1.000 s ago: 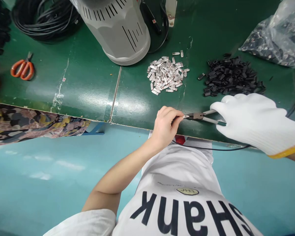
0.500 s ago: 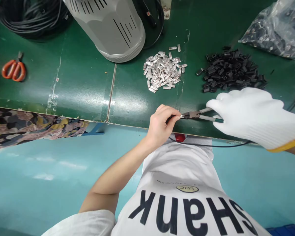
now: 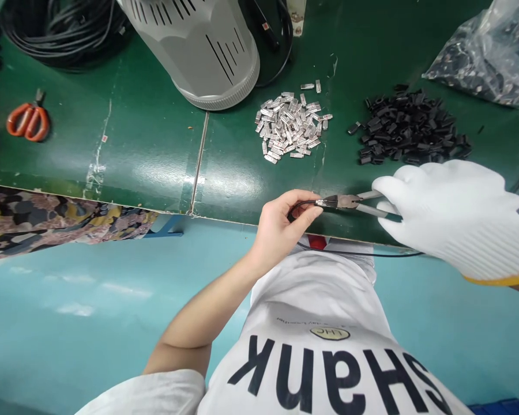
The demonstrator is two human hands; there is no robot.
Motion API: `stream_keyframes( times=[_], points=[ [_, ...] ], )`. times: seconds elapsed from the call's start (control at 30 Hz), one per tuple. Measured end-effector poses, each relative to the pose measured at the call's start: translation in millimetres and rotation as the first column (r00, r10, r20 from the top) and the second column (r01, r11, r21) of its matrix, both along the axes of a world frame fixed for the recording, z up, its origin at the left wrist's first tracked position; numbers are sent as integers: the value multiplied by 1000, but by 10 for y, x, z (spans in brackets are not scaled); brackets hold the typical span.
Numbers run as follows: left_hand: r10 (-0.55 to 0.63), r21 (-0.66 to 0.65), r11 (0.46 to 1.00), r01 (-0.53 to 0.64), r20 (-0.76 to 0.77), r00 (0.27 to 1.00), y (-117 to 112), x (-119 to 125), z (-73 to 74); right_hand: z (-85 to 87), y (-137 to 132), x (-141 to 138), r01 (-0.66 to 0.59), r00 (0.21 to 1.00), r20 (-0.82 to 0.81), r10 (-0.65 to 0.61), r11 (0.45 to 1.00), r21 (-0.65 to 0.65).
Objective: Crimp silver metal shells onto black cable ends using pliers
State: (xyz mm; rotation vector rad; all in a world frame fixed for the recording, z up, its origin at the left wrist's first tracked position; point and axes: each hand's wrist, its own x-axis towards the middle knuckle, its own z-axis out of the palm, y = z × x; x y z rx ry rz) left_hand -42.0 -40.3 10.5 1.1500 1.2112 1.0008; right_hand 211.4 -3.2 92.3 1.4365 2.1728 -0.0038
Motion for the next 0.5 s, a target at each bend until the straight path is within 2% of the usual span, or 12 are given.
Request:
stream_keyframes(
  times=[0.13, 0.2, 0.27, 0.33, 0.43, 0.5],
  points=[
    [15, -147, 989, 10, 171, 985, 2, -4, 73, 14, -141, 64, -190, 982, 15, 190, 972, 141],
    [18, -178, 984, 18, 199, 980, -2, -1, 94, 20, -180, 78, -249, 968, 49, 245, 951, 180],
    [18, -183, 983, 18, 192, 981, -17, 7, 106, 52, -186, 47, -274, 961, 86, 263, 947, 166],
    [17, -165, 986, 10, 158, 987, -36, 16, 109, 108, -168, -28, -242, 966, 122, 228, 964, 109],
    [-7, -141, 990, 21, 105, 994, -61, 25, 98, 186, -143, -144, -119, 977, 178, 119, 993, -8],
    [-25, -139, 990, 37, 88, 996, -71, 27, 85, 193, -157, -168, -71, 975, 206, 84, 995, -67]
  ],
)
